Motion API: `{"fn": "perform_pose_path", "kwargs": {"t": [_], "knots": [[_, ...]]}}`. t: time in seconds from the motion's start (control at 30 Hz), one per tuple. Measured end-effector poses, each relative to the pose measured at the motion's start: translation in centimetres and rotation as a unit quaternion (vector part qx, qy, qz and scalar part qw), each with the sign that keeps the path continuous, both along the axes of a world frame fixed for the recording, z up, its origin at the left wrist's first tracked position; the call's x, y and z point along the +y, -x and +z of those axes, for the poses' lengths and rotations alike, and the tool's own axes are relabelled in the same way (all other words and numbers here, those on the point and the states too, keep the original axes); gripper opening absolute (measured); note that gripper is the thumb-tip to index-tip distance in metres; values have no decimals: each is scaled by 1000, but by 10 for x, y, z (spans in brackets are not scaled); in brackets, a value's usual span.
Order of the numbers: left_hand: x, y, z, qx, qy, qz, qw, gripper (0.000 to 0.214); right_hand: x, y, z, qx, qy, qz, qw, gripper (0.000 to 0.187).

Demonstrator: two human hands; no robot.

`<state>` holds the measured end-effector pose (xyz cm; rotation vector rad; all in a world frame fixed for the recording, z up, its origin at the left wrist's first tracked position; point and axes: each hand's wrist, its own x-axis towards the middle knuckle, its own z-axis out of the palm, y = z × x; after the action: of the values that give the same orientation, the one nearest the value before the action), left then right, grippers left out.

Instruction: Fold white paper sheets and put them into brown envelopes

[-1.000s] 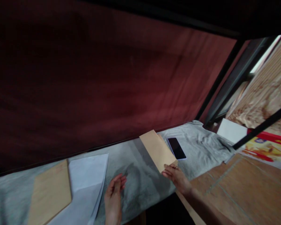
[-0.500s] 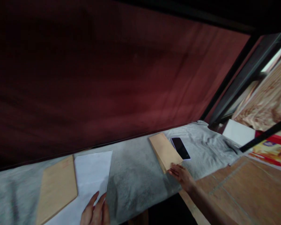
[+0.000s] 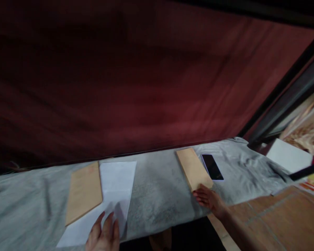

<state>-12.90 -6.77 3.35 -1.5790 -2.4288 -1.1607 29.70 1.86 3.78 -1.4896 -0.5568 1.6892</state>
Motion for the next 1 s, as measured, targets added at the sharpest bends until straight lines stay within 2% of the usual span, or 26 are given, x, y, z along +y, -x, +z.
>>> {"fn": "perform_pose_path", "kwargs": {"t": [0.13,0.27,0.47,0.57,0.67,0.83,1.0], "knots": [[-7,9,1,51,54,-8,997,40,-7,2,-10,19,53,56,997,50],[-4,30,0,48,63,31,996,48,-10,30,-16,27,28,108,993,44],[26,81,7,43,102,170,979,70,-4,120,2,33,-49,184,981,44],[37,94,16,41,168,202,964,77,-1,173,13,62,-71,230,969,45],[41,96,20,59,214,206,953,77,0,219,17,77,-76,258,960,45],[40,105,10,77,188,209,957,82,5,265,8,95,-64,279,953,48],[36,122,0,56,141,196,969,86,13,276,5,39,-67,296,952,40]]}}
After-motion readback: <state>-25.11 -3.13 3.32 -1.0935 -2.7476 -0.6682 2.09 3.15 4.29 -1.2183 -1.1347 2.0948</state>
